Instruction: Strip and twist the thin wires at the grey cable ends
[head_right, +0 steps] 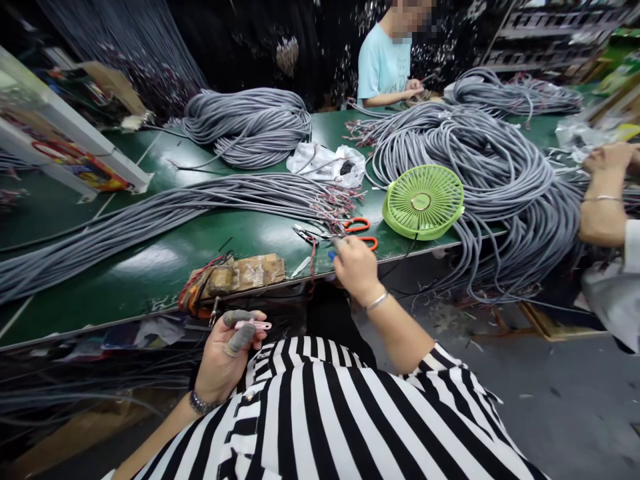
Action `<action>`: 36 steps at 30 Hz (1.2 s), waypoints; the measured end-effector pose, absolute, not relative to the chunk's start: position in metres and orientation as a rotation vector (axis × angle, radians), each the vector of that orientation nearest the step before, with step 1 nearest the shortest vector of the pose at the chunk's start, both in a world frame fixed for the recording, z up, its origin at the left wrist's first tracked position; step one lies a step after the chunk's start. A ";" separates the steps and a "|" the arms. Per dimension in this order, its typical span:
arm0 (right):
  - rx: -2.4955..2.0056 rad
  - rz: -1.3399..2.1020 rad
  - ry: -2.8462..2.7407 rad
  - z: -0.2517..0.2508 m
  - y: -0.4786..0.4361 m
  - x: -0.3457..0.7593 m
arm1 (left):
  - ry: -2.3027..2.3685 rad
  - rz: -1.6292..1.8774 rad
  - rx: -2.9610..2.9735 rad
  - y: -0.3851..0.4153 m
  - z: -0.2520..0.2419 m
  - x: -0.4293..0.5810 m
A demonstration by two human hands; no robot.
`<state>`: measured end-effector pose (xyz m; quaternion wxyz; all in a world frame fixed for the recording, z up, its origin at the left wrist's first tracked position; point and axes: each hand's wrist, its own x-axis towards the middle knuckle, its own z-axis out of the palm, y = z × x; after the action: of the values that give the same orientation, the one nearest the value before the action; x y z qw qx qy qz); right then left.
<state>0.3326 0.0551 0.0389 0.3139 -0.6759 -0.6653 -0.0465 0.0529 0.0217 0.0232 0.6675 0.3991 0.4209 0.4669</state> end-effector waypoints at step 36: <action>-0.966 1.187 -1.680 0.043 0.004 0.234 | 0.969 1.205 1.698 0.007 0.017 0.030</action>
<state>0.2343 0.0043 0.0431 0.4210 -0.3856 -0.6705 0.4738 0.0304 0.0072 0.0171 0.4098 0.6745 0.3849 0.4785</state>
